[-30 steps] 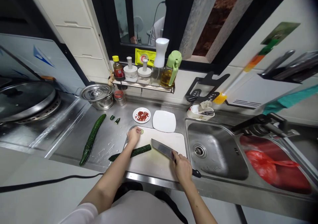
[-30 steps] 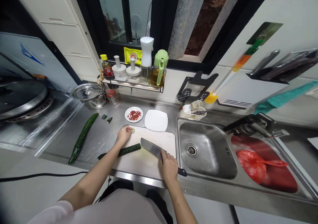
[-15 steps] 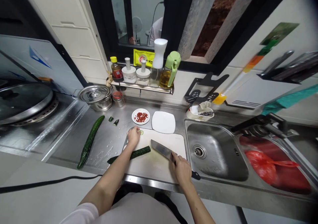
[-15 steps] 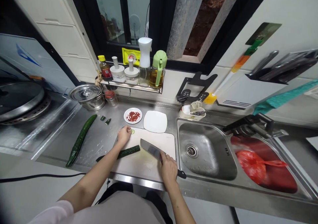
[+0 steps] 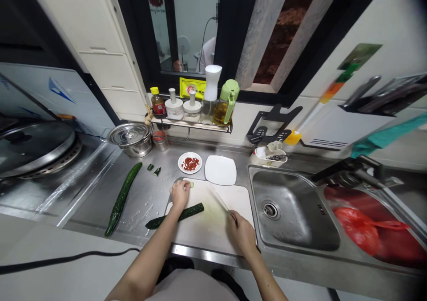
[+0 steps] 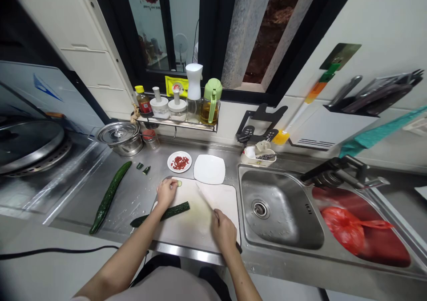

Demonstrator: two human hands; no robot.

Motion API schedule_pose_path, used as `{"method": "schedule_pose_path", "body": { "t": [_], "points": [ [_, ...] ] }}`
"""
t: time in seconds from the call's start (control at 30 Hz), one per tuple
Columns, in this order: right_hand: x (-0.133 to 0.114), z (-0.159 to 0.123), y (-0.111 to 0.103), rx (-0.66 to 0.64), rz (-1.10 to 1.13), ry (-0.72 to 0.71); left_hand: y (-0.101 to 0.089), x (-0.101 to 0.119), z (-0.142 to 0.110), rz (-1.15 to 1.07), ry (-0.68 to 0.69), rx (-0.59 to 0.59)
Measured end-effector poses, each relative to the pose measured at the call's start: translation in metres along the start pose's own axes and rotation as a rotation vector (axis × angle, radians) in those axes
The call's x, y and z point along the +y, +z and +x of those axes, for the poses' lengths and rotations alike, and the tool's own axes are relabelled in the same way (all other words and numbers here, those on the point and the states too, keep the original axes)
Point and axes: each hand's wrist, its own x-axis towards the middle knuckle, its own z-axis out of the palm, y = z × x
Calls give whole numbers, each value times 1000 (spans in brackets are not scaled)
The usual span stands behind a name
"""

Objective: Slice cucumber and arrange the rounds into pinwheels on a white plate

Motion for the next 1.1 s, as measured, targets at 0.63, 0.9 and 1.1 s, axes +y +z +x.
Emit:
{"method": "schedule_pose_path", "body": {
  "t": [0.63, 0.9, 1.1],
  "points": [
    [-61, -9, 7, -260, -47, -167, 2, -23, -71, -42, 647, -129],
    [-66, -11, 7, -288, -73, -159, 1, -22, -73, 29, 672, -125],
    [-67, -11, 9, -296, -73, -149, 2, -23, -73, 37, 684, -118]
  ]
}}
